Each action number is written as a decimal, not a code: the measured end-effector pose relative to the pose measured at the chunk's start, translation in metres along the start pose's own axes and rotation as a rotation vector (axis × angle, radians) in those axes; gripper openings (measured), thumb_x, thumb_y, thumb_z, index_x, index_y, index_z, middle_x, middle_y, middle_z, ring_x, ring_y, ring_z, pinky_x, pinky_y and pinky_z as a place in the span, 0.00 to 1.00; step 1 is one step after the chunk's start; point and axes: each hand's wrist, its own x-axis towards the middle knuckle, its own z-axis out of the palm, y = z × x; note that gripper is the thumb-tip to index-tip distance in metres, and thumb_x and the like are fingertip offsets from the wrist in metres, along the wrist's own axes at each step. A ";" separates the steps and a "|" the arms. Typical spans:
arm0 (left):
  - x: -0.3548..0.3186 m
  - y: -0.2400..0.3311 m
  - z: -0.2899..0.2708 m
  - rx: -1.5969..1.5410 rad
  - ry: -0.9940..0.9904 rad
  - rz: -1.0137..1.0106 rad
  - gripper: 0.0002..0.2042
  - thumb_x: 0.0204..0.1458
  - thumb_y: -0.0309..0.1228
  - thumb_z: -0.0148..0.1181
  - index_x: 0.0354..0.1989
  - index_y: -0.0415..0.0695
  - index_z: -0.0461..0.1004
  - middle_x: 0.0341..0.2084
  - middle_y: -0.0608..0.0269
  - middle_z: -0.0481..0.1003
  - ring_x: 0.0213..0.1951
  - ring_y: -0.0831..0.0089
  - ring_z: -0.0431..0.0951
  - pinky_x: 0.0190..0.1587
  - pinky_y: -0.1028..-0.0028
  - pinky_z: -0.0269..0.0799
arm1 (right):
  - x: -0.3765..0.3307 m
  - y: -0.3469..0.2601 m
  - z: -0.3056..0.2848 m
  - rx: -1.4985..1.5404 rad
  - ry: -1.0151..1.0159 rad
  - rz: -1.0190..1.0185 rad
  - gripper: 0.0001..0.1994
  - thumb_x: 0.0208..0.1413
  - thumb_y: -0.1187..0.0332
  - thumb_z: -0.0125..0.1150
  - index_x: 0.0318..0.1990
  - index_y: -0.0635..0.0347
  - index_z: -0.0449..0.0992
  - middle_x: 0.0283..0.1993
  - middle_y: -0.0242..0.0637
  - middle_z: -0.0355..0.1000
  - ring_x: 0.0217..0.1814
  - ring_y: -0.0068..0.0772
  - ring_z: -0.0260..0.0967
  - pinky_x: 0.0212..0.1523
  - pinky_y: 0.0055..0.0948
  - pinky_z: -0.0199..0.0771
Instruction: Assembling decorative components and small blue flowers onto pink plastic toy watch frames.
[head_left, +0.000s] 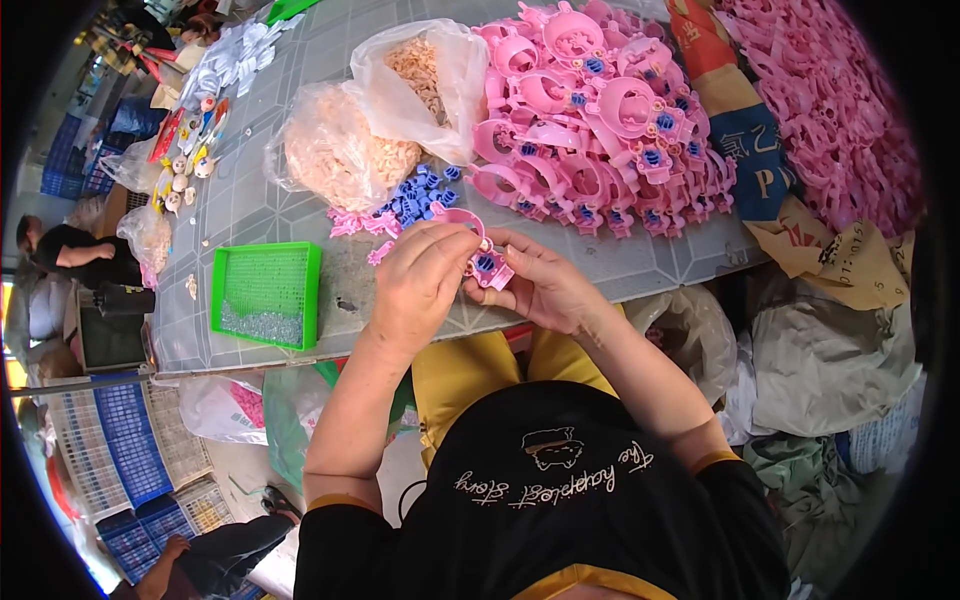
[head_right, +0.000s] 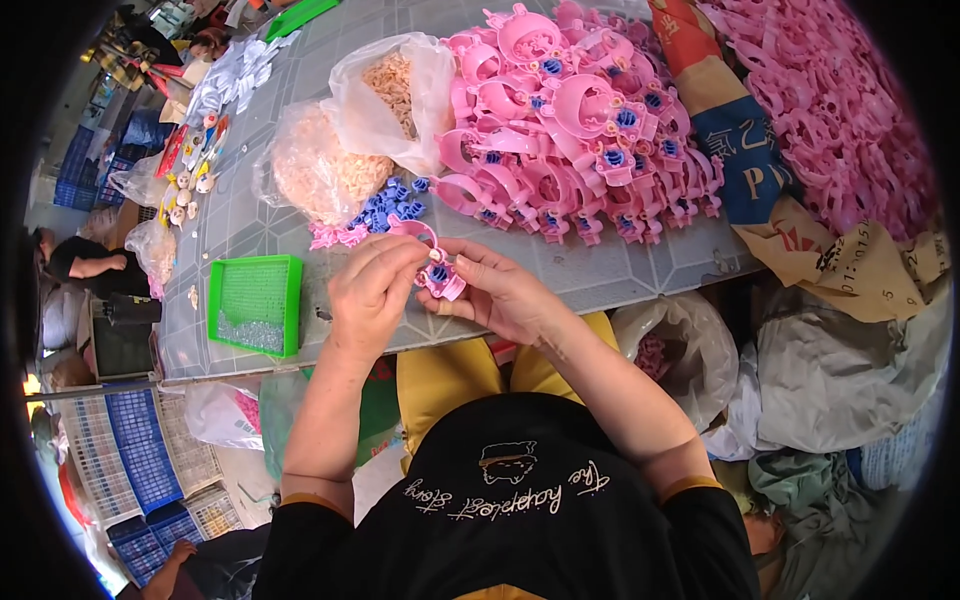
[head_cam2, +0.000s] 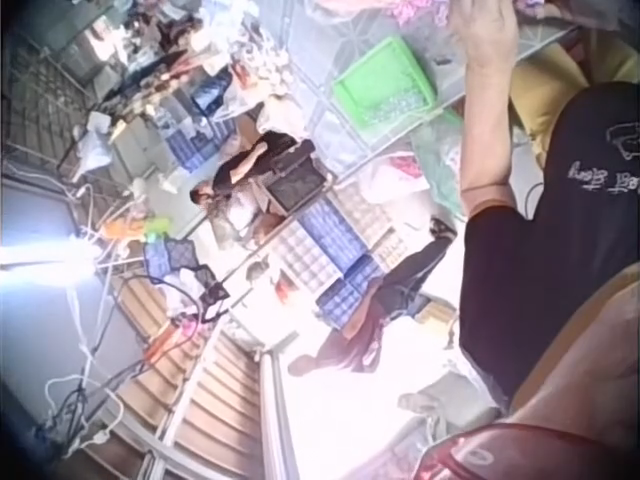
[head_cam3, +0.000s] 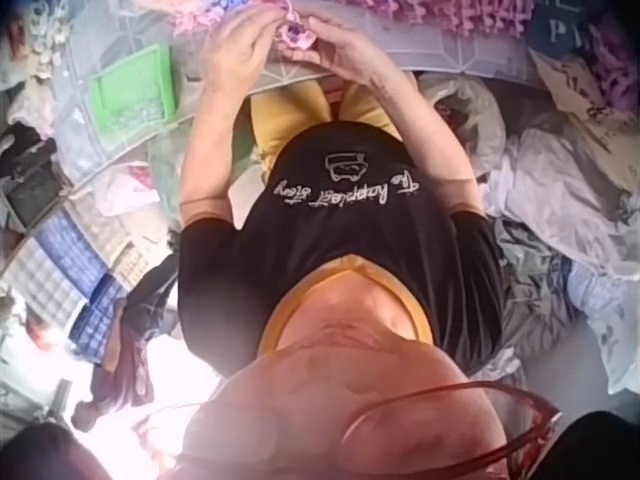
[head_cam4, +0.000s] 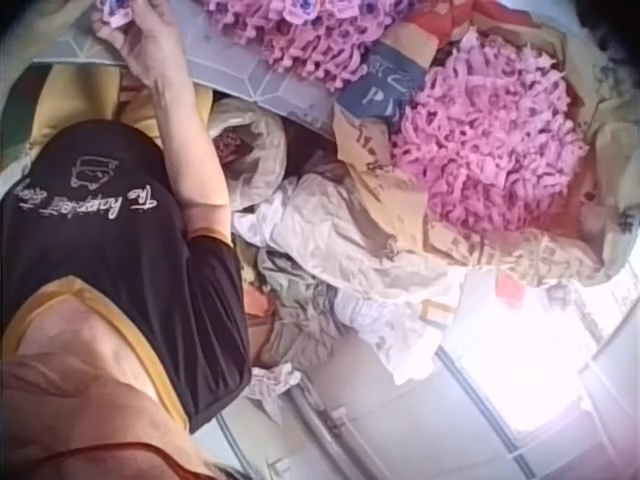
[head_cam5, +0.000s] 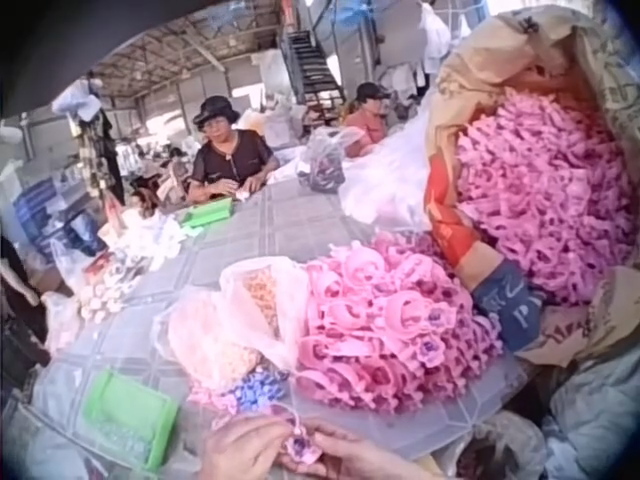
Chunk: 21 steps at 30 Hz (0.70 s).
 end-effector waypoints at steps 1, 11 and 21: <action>0.000 0.000 0.000 0.027 0.003 0.014 0.08 0.50 0.17 0.67 0.38 0.39 0.81 0.35 0.56 0.82 0.40 0.60 0.83 0.42 0.66 0.79 | 0.000 0.000 0.000 0.014 -0.006 0.004 0.23 0.72 0.62 0.54 0.69 0.61 0.62 0.61 0.46 0.71 0.60 0.45 0.76 0.65 0.42 0.77; 0.006 -0.003 -0.009 0.002 -0.132 0.071 0.10 0.49 0.18 0.67 0.40 0.41 0.82 0.38 0.55 0.82 0.42 0.57 0.82 0.45 0.63 0.78 | -0.003 -0.001 0.002 -0.003 0.049 0.022 0.24 0.71 0.56 0.53 0.67 0.61 0.65 0.59 0.45 0.73 0.56 0.44 0.78 0.61 0.42 0.80; 0.015 -0.009 -0.018 -0.101 -0.319 0.096 0.11 0.50 0.20 0.63 0.42 0.41 0.81 0.40 0.55 0.82 0.46 0.54 0.82 0.48 0.61 0.78 | -0.004 -0.002 -0.004 -0.006 -0.004 0.037 0.25 0.70 0.55 0.54 0.67 0.62 0.66 0.58 0.46 0.73 0.54 0.44 0.79 0.58 0.40 0.82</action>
